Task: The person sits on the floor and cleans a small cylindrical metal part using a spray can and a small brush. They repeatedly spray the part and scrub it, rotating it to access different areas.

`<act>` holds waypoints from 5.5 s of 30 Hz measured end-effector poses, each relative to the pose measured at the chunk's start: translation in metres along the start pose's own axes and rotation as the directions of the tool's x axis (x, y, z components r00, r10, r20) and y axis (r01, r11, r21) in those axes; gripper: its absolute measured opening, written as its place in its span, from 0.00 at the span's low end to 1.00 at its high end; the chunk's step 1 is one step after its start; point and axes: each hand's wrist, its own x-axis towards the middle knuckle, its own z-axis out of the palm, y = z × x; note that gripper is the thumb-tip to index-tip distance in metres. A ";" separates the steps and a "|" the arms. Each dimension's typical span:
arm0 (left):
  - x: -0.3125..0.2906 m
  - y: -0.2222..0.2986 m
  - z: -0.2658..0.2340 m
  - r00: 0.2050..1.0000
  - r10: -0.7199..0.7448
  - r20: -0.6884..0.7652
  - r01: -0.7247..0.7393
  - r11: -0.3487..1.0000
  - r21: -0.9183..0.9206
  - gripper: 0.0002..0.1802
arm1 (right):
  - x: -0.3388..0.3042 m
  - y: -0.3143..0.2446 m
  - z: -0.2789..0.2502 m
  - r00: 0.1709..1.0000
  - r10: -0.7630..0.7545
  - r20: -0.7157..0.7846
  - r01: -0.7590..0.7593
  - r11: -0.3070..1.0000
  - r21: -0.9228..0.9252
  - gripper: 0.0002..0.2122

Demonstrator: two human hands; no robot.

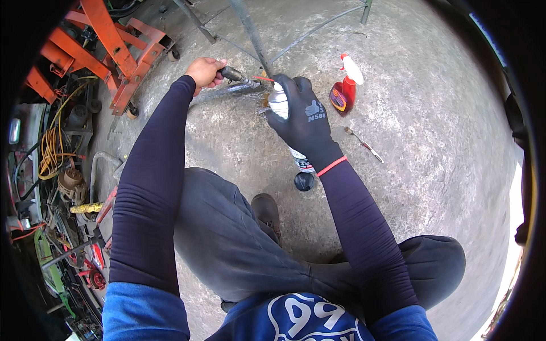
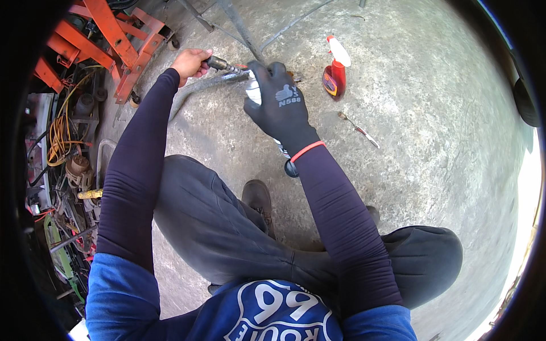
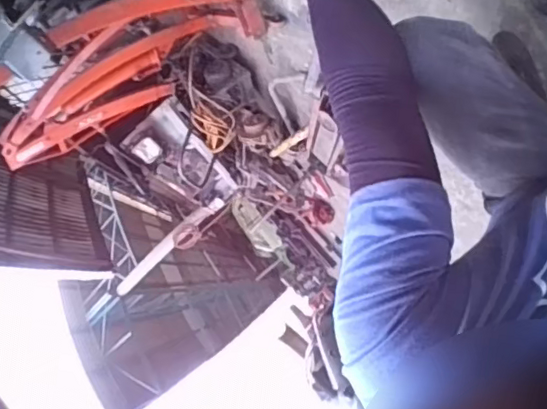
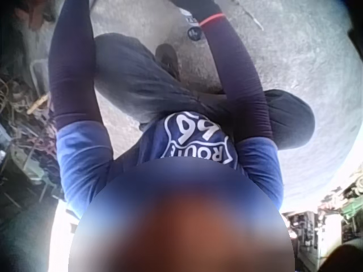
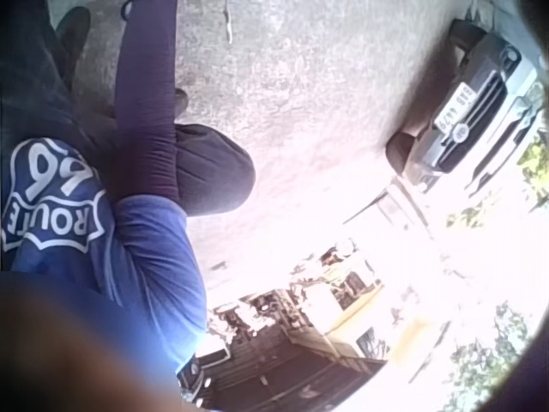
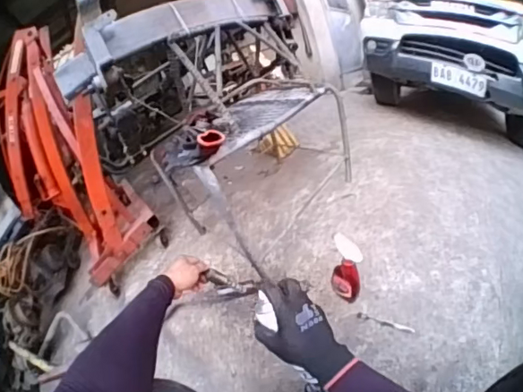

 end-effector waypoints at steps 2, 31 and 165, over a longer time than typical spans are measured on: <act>0.001 0.001 0.001 1.000 -0.007 0.005 0.007 1.000 0.005 0.19 | 0.001 -0.001 0.003 0.997 -0.074 -0.028 0.075 0.997 0.035 0.30; 0.002 -0.008 -0.017 0.993 -0.030 0.112 0.083 0.859 -0.506 0.14 | 0.015 0.002 -0.024 0.991 0.090 -0.099 -0.081 0.992 0.094 0.34; -0.018 -0.005 -0.035 0.953 0.203 0.225 0.058 0.605 -0.794 0.17 | 0.025 0.033 -0.047 0.930 0.343 0.129 -0.317 0.574 0.755 0.31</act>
